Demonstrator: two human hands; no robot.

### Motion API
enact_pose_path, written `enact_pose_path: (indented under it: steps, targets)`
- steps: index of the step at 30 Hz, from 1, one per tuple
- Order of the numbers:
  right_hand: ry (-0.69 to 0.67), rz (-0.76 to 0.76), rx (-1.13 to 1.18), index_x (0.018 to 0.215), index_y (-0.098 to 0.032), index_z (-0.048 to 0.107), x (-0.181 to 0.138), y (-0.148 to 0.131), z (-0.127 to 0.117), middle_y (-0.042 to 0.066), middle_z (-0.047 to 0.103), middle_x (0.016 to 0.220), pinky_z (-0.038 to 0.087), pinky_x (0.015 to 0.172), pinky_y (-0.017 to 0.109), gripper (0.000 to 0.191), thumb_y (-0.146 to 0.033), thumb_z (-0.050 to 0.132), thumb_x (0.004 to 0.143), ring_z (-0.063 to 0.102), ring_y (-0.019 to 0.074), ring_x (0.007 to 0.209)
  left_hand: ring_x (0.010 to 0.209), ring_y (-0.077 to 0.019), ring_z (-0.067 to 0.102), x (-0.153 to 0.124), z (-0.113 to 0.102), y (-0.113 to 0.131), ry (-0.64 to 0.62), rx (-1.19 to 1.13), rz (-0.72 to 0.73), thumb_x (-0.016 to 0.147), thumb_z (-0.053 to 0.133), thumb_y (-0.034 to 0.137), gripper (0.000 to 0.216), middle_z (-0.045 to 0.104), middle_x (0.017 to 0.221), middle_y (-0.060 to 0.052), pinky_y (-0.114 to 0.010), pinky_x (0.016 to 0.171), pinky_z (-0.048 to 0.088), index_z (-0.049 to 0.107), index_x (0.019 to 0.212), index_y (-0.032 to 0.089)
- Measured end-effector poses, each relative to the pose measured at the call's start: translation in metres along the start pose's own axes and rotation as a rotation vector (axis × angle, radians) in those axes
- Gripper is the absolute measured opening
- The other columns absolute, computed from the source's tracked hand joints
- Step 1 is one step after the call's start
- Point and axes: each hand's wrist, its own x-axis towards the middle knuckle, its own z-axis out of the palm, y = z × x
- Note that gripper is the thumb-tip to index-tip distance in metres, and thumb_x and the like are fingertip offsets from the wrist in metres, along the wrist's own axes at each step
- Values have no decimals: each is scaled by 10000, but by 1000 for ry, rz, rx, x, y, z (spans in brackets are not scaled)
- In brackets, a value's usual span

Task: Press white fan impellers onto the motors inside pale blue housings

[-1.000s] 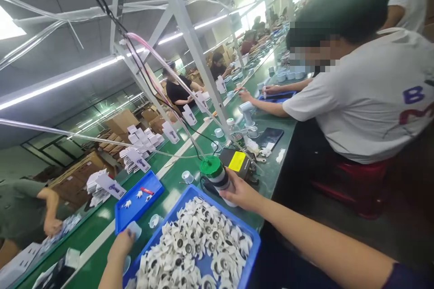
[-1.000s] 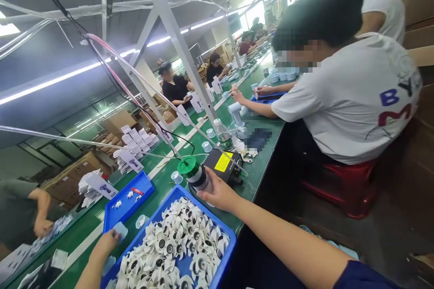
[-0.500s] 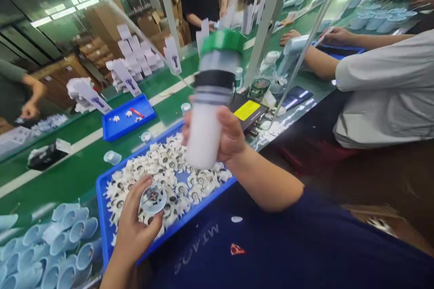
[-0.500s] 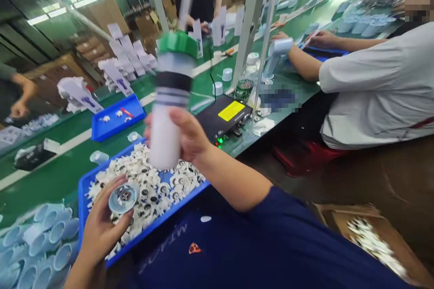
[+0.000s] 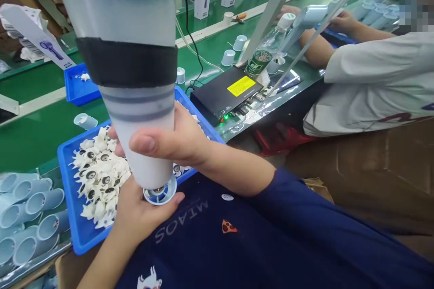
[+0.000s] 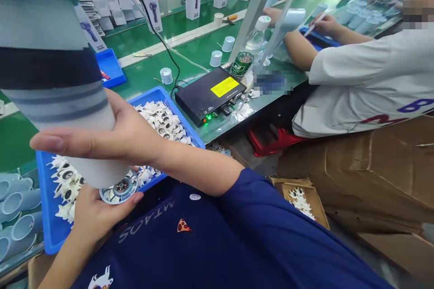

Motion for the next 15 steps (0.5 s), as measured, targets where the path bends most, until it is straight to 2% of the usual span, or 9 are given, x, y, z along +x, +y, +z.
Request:
enact_pose_path:
  steps: [5, 10, 15]
  targets:
    - [15, 9, -40, 985, -241, 630, -8, -4, -2, 5, 703, 909, 639, 749, 302, 724, -700, 964, 535, 718, 197, 866, 696, -214, 737, 1, 3, 2, -52, -15, -34, 798, 802, 518, 308, 776, 809, -17, -306, 607, 590, 721, 822, 222]
    - [28, -10, -80, 933, -231, 613, -11, -9, 0, 10, 690, 886, 632, 753, 306, 702, -735, 936, 566, 717, 203, 887, 556, -188, 652, 8, 4, 15, -20, -64, -36, 780, 778, 507, 343, 688, 627, 5, -298, 522, 522, 623, 652, 229]
    - [33, -9, -59, 971, -231, 612, -13, -11, -1, -2, 695, 871, 641, 757, 300, 687, -717, 933, 608, 726, 194, 868, 574, -196, 657, 10, 5, 17, -32, -80, -48, 771, 789, 480, 307, 699, 649, 3, -310, 536, 535, 631, 673, 235]
